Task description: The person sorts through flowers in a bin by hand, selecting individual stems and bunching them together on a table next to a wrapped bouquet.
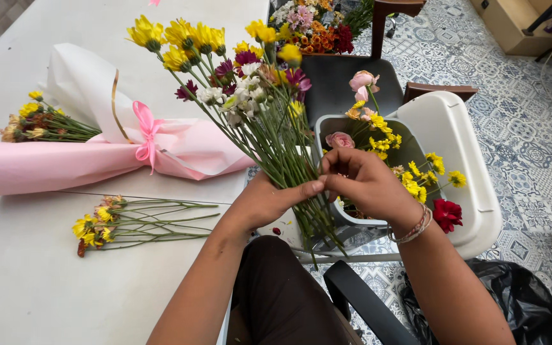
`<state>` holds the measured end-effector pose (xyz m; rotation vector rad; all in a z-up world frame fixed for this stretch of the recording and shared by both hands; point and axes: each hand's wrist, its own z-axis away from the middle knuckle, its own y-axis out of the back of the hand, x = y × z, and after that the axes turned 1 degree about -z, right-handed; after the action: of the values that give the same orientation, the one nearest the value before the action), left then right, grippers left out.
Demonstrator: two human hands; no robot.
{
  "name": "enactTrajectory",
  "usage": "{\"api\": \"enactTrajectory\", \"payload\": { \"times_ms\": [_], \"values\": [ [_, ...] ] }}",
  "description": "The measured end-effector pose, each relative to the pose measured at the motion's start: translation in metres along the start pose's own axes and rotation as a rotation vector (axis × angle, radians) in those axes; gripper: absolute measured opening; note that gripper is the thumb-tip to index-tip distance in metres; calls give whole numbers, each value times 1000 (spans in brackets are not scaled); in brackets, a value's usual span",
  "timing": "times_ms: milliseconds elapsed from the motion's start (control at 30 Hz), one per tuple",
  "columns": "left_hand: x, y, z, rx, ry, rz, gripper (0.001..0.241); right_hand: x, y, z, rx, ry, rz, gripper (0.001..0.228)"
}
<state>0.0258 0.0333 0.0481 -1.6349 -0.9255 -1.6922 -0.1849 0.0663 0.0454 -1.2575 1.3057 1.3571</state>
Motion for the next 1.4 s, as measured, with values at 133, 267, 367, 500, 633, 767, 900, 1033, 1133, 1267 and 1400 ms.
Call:
{"api": "enactTrajectory", "payload": {
  "times_ms": [133,267,367,500,633,767,900,1033,1133,1267,1400],
  "values": [
    [-37,3,-11,4,-40,56,43,21,16,-5,-8,7,-64,14],
    [-39,1,-10,24,-21,59,33,0,23,2,-49,64,-164,9],
    [-32,7,-8,88,20,-5,32,1,45,0,-5,108,-64,26],
    [-27,14,-6,169,146,-113,28,7,67,-3,149,165,151,39],
    [-29,10,-6,171,183,-122,29,18,70,-8,213,164,30,23],
    [-40,17,-13,217,179,-100,33,23,76,-14,289,140,118,26],
    [-36,24,-11,255,155,-100,29,26,72,-20,436,296,217,23],
    [-28,27,-7,270,146,-46,30,26,64,-26,371,341,137,47],
    [-28,29,-7,279,144,-46,31,31,64,-40,425,236,94,40],
    [-26,36,-4,281,137,-51,30,37,49,-53,512,157,244,32],
    [-19,44,6,294,-4,46,29,53,39,-69,435,329,568,19]
  ]
}}
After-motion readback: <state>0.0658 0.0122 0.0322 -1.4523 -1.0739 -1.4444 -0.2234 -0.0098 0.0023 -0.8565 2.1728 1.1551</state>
